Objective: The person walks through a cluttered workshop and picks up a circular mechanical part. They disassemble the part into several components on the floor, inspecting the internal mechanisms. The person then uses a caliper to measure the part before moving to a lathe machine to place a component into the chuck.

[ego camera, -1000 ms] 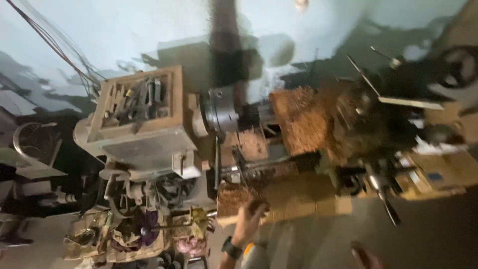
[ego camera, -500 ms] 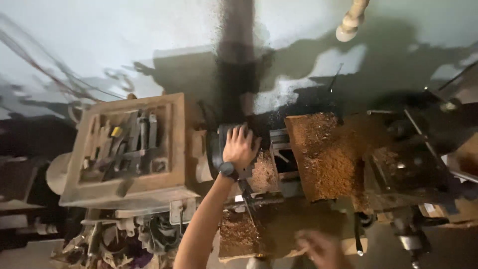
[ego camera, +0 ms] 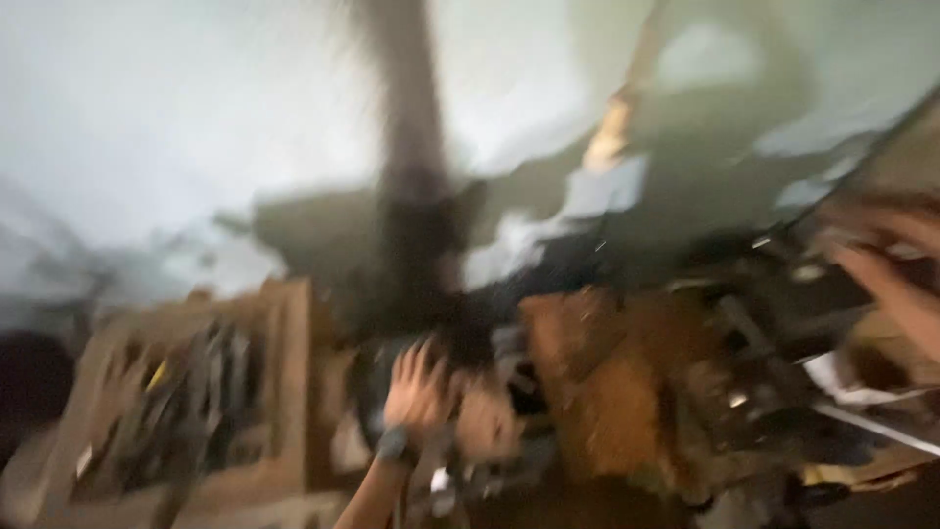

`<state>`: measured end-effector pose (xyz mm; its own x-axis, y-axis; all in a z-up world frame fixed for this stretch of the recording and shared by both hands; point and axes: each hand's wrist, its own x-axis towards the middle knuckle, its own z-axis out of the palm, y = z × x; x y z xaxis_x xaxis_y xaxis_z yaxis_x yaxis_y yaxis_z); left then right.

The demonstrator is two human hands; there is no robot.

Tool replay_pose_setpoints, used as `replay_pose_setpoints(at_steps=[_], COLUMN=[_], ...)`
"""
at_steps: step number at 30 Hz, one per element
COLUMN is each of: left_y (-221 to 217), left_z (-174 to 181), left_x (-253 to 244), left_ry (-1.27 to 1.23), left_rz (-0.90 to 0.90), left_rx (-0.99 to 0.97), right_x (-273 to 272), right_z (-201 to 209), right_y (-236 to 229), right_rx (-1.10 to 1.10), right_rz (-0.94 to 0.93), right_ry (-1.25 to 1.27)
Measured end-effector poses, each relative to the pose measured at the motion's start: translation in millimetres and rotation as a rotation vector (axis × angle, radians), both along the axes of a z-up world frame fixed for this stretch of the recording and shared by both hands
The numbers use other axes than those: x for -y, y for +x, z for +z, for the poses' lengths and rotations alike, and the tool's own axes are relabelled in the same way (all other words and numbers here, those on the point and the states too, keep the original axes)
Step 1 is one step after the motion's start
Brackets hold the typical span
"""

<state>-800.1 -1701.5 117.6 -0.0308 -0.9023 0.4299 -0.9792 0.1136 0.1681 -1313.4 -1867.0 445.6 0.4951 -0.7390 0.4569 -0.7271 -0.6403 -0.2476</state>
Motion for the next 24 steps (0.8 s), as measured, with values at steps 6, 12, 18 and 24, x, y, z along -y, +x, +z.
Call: replay_pose_setpoints(at_steps=[6, 12, 18, 24], left_y=[-10, -15, -13, -14], left_z=[35, 47, 39, 45], left_x=[-1, -2, 1, 2], left_ry=[0.126, 0.037, -0.096, -0.044], left_rz=[0.031, 0.012, -0.004, 0.044], left_rx=[-0.051, -0.084, -0.101, -0.092], right_x=[49, 161, 210, 228], right_z=[119, 115, 103, 90], right_y=[84, 142, 191, 204], right_rx=[-0.122, 0.246, 0.6, 0.64], right_rz=[0.103, 0.183, 0.302, 0.196], right_ry=[-0.493, -0.098, 0.231, 0.347])
